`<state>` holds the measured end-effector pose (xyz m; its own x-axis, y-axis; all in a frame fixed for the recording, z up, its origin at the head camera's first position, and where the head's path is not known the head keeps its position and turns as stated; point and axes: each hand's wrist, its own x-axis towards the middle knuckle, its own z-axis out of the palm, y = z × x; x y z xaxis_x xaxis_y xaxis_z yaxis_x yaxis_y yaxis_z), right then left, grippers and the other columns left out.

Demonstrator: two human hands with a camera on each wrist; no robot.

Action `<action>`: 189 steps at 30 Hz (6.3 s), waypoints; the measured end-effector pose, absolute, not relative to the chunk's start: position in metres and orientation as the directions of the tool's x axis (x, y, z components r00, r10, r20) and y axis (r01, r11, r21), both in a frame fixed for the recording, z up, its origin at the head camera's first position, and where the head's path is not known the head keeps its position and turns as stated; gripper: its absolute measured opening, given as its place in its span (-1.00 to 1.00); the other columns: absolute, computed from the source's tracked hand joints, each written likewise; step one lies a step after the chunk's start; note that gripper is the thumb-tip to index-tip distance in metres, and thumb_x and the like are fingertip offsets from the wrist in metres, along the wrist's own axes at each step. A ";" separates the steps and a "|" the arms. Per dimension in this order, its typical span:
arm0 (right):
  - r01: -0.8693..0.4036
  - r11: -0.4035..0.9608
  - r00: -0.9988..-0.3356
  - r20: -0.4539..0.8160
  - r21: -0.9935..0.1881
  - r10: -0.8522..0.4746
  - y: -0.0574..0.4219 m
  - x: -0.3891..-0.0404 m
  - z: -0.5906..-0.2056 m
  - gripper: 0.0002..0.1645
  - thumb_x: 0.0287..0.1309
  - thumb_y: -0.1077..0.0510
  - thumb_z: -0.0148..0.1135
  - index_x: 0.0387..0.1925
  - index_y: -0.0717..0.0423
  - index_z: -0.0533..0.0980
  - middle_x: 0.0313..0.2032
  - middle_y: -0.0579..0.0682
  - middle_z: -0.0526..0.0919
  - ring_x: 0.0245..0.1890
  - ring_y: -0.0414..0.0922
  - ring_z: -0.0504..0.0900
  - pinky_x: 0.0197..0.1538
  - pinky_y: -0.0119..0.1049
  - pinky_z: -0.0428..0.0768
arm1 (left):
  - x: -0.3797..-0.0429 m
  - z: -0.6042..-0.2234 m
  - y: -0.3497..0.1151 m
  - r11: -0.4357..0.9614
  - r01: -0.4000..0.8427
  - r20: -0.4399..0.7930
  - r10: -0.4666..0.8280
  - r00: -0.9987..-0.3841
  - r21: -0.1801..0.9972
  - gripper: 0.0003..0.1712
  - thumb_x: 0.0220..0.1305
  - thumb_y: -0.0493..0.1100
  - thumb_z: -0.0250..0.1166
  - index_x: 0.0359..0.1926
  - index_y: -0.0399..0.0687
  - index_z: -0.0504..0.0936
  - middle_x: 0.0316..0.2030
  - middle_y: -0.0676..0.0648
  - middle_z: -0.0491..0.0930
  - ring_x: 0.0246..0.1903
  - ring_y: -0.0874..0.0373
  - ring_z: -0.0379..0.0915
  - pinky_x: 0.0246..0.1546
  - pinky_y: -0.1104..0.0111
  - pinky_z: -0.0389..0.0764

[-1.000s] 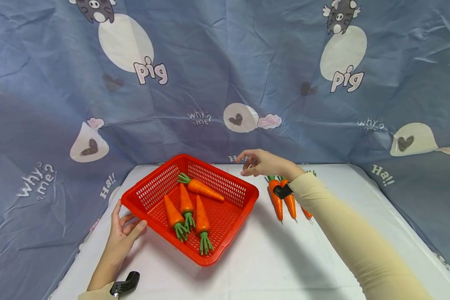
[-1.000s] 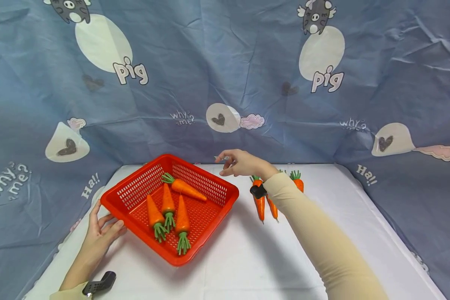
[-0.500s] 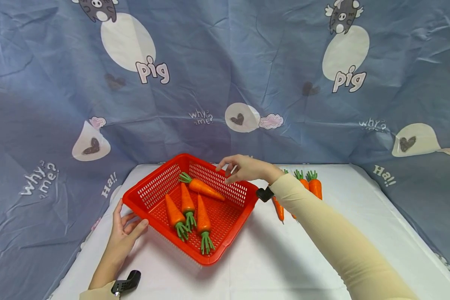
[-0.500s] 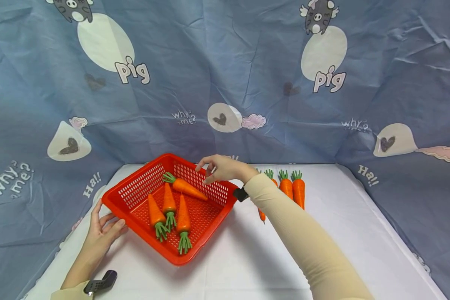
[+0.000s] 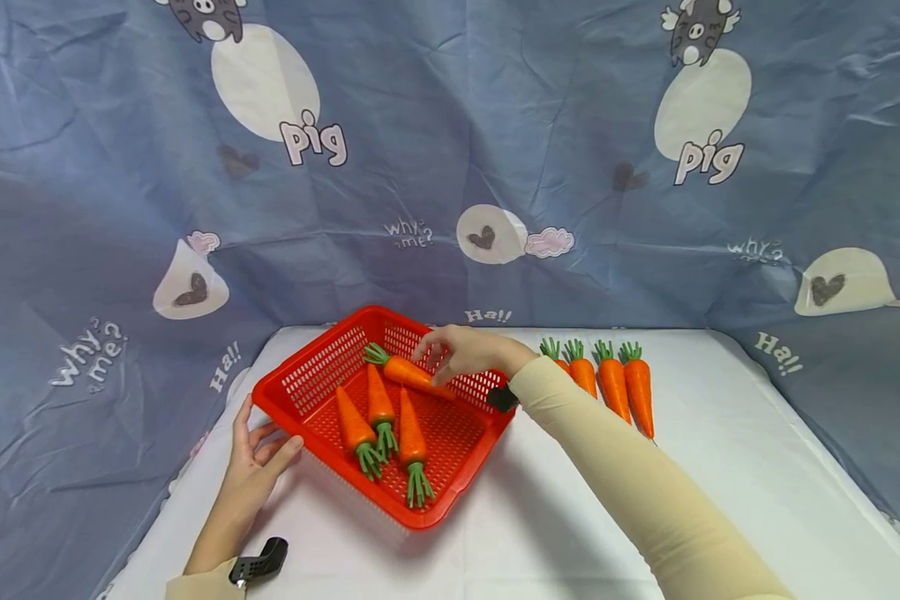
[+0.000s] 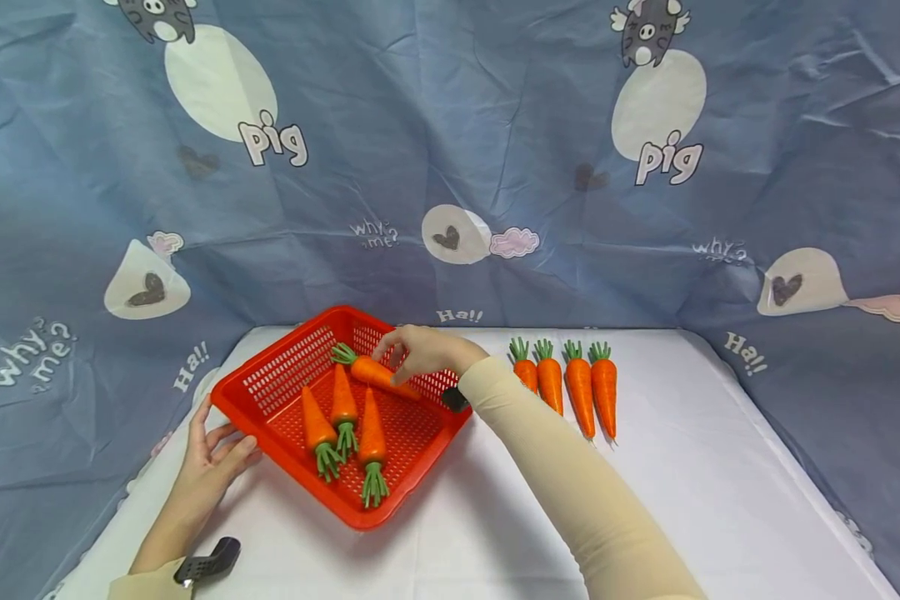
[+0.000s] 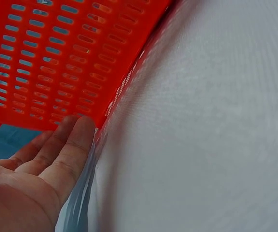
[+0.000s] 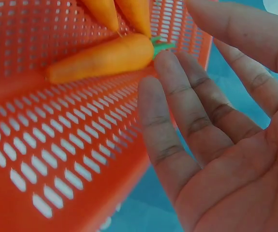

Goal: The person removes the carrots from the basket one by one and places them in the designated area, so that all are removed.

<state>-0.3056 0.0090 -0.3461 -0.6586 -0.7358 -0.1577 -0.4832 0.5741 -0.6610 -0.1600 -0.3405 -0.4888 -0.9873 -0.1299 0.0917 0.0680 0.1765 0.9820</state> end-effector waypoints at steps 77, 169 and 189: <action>-0.790 0.608 -0.564 -0.294 -0.079 -0.772 -0.054 -0.271 -0.395 -0.49 0.19 0.43 0.44 -0.02 -0.23 0.82 -0.07 -0.26 0.79 -0.10 -0.24 0.59 0.21 -0.46 0.56 | -0.161 -0.488 -0.341 0.208 0.032 0.062 -0.142 -0.988 0.978 0.28 0.50 -0.20 0.36 0.73 0.39 -0.47 0.49 -0.35 0.20 -0.02 0.59 0.54 -0.07 0.65 0.66; -0.485 0.565 -0.608 -0.207 -0.667 -0.767 0.036 -0.272 -0.320 -0.62 0.29 -0.06 0.55 -0.24 0.08 0.55 -0.39 -0.08 0.59 -0.55 -0.19 0.53 -0.31 -0.23 0.77 | -0.161 -0.487 -0.338 0.175 0.068 0.093 -0.137 -0.986 0.982 0.26 0.47 -0.21 0.38 0.74 0.34 -0.40 0.32 -0.11 0.29 -0.03 0.56 0.60 -0.07 0.57 0.73; -0.325 0.493 -0.730 -0.117 -0.807 -0.673 0.075 -0.263 -0.346 -0.66 0.33 0.01 0.51 -0.25 0.11 0.52 -0.43 -0.10 0.55 -0.48 -0.16 0.61 -0.26 -0.17 0.83 | -0.161 -0.486 -0.339 0.163 0.070 0.091 -0.131 -0.987 0.984 0.28 0.50 -0.20 0.37 0.73 0.28 -0.47 0.40 -0.31 0.21 -0.05 0.56 0.58 -0.12 0.59 0.73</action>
<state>-0.2632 0.0754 -0.3461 -0.7298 -0.6735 -0.1174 -0.3250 0.4929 -0.8071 -0.1608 -0.3390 -0.4864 -0.9871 -0.1310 0.0915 0.0696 0.1628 0.9842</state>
